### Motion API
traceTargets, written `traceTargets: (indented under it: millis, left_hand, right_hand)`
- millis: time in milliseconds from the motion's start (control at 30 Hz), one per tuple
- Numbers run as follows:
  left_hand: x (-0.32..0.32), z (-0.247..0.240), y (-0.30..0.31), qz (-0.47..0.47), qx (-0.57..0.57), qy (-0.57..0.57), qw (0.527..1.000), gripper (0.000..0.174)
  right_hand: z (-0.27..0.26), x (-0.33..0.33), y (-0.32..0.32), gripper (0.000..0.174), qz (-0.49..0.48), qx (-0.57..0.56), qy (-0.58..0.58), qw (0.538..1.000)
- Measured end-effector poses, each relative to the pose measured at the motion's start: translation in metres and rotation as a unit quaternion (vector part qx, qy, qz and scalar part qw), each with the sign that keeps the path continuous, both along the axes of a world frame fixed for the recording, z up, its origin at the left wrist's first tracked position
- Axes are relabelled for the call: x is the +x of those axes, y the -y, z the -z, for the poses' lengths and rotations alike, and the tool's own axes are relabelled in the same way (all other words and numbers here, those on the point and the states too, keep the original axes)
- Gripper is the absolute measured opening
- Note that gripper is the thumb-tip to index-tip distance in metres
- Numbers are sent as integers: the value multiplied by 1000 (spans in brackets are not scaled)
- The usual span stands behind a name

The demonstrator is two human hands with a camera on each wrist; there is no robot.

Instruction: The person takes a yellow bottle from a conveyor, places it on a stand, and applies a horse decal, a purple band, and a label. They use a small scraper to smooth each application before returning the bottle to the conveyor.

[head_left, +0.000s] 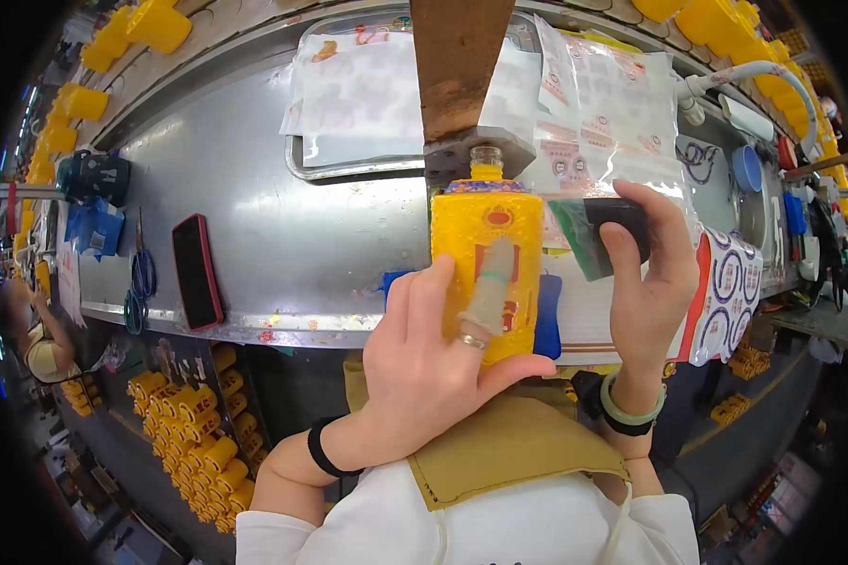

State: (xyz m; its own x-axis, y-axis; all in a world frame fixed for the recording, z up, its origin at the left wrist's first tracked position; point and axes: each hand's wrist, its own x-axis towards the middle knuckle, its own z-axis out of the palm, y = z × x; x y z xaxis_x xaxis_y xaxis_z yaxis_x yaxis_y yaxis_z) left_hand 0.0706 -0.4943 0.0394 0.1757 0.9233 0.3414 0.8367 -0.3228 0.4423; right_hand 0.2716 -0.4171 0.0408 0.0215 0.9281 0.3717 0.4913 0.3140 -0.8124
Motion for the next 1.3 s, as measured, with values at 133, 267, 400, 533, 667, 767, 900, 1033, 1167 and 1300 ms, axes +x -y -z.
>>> traceTargets:
  millis: [133,267,400,533,667,767,900,1033,1167,1300]
  left_hand:
    - [-3,7,1,-11,20,15,1000,86]
    - [-1,10,2,-15,33,33,999,86]
    - [-8,14,1,7,31,94,995,63]
    - [-19,23,-10,10,11,210,978,52]
    - [-7,30,-25,-37,-137,555,819,58]
    - [2,18,-34,-18,-259,679,687,68]
    - [3,20,-35,-11,-253,689,679,68]
    - [5,22,-33,-19,-255,694,673,69]
    - [4,22,-34,-11,-249,692,677,69]
    - [2,23,-35,-6,-252,694,674,69]
  right_hand:
    - [-1,-1,-5,28,-23,-3,4,1000]
    - [-19,-7,-16,30,-37,13,62,997]
    - [-31,-16,-28,36,-94,139,112,980]
    - [-45,-16,-25,35,-116,115,147,976]
    - [-27,-21,-24,32,-108,127,42,985]
    - [-20,-25,-4,27,-91,-121,-161,975]
    - [-2,-29,10,31,-116,-264,-265,920]
    - [10,-33,13,34,-123,-302,-282,903]
    - [12,-33,13,35,-108,-319,-278,900]
    - [11,-32,13,36,-106,-340,-271,894]
